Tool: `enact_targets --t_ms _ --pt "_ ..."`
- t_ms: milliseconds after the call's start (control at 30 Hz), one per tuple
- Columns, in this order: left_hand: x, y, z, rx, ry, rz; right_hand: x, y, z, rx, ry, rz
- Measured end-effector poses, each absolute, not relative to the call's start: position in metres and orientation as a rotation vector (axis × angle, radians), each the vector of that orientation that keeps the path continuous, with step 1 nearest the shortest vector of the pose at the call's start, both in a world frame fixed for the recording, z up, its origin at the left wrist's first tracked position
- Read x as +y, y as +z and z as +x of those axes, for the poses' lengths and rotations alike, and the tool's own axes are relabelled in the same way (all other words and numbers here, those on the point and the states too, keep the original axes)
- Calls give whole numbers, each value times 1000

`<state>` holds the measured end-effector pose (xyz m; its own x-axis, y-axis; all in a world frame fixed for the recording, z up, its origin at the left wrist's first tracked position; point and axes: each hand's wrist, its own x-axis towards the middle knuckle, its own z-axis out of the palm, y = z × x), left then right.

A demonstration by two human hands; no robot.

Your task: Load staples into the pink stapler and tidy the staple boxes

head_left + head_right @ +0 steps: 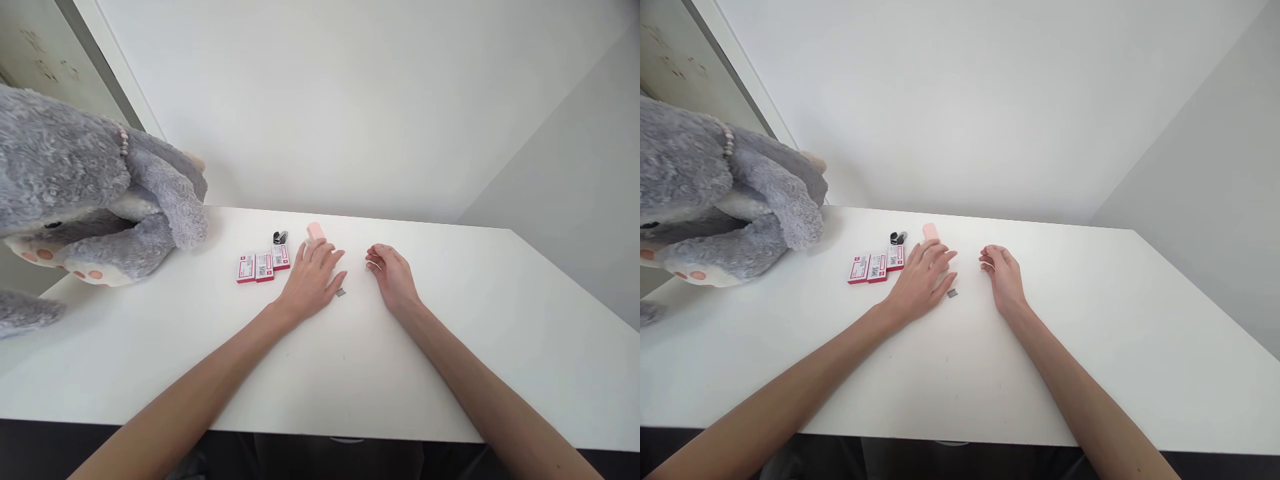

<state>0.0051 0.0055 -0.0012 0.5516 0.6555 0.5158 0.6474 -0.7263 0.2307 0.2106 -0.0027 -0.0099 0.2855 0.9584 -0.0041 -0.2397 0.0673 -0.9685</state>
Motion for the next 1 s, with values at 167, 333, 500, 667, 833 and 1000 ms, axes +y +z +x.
enact_targets --t_ms 167,333,500,667,833,1000 --pt "6 -9 4 1478 919 2652 -5 -9 207 -1000 1046 -1235" --pt "5 -19 4 1643 910 2578 -11 -5 201 -1238 971 -1322" --pt "-2 -18 8 1749 855 2577 -20 -4 193 -1521 889 -1372" --pt "-2 -9 8 1706 887 2652 -23 -3 194 -1767 826 -1315" --pt "2 -6 3 1844 853 2561 -22 -2 202 -2087 751 -1173" --pt "3 -5 -1 1937 763 2504 -21 3 213 -2178 856 -1149"
